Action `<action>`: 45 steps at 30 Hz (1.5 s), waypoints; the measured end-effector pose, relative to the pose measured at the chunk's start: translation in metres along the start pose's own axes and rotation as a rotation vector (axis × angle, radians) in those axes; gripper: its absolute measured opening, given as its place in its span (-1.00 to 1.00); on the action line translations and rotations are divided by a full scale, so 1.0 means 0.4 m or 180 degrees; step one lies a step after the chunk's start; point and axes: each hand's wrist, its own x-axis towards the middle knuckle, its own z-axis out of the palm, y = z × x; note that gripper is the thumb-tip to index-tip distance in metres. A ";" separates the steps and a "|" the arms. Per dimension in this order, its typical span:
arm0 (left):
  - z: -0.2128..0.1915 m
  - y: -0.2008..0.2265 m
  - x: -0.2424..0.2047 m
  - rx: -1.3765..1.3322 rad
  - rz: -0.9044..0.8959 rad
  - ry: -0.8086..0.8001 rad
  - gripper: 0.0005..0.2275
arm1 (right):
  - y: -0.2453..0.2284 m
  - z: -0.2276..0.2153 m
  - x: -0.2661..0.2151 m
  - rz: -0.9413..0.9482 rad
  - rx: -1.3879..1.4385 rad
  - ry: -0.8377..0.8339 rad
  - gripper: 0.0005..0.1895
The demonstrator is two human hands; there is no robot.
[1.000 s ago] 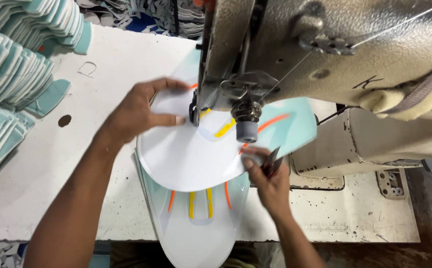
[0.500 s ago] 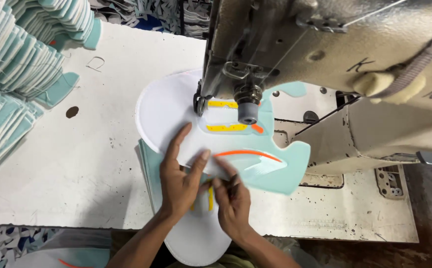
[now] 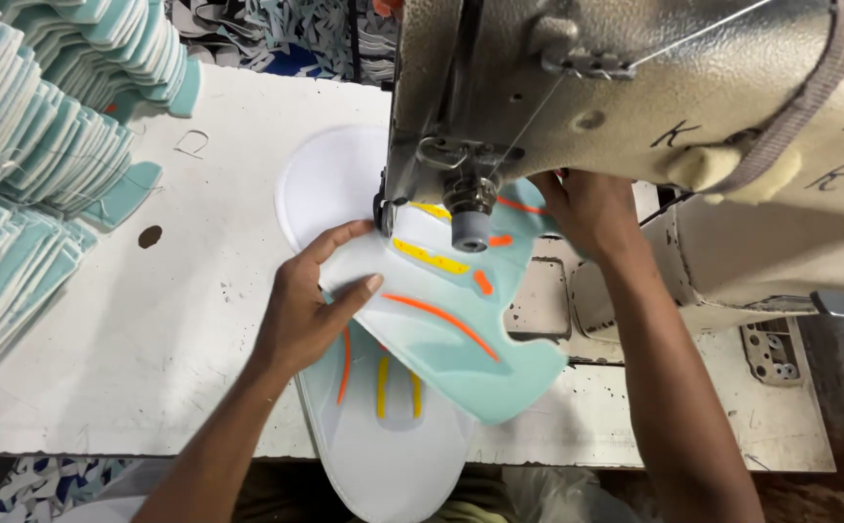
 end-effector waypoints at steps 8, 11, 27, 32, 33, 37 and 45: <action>-0.101 -0.063 0.149 0.0059 0.0192 -0.0947 -0.54 | 0.011 -0.027 -0.052 0.1087 0.1340 -0.1250 -0.54; -0.119 -0.066 0.171 -0.0182 -0.0018 -0.1274 -0.55 | -0.039 -0.033 -0.148 0.1541 0.2014 -0.1050 -0.53; -0.130 -0.053 0.029 -0.0377 -0.0651 -0.0390 -0.28 | -0.261 0.027 -0.323 0.2062 0.3129 0.0096 -0.54; -0.128 -0.057 0.060 -0.0335 -0.0567 -0.0280 -0.29 | -0.258 0.024 -0.277 0.2087 0.3188 0.0118 -0.55; -0.126 -0.062 0.067 -0.0411 -0.0521 -0.0265 -0.30 | -0.250 0.028 -0.272 0.2064 0.3198 0.0134 -0.56; -0.128 -0.069 0.098 -0.0380 -0.0465 -0.0191 -0.28 | -0.235 0.041 -0.243 0.2031 0.3121 0.0186 -0.53; -0.129 -0.072 0.154 -0.0430 -0.0230 -0.0177 -0.32 | -0.196 0.052 -0.185 0.1986 0.3059 0.0139 -0.49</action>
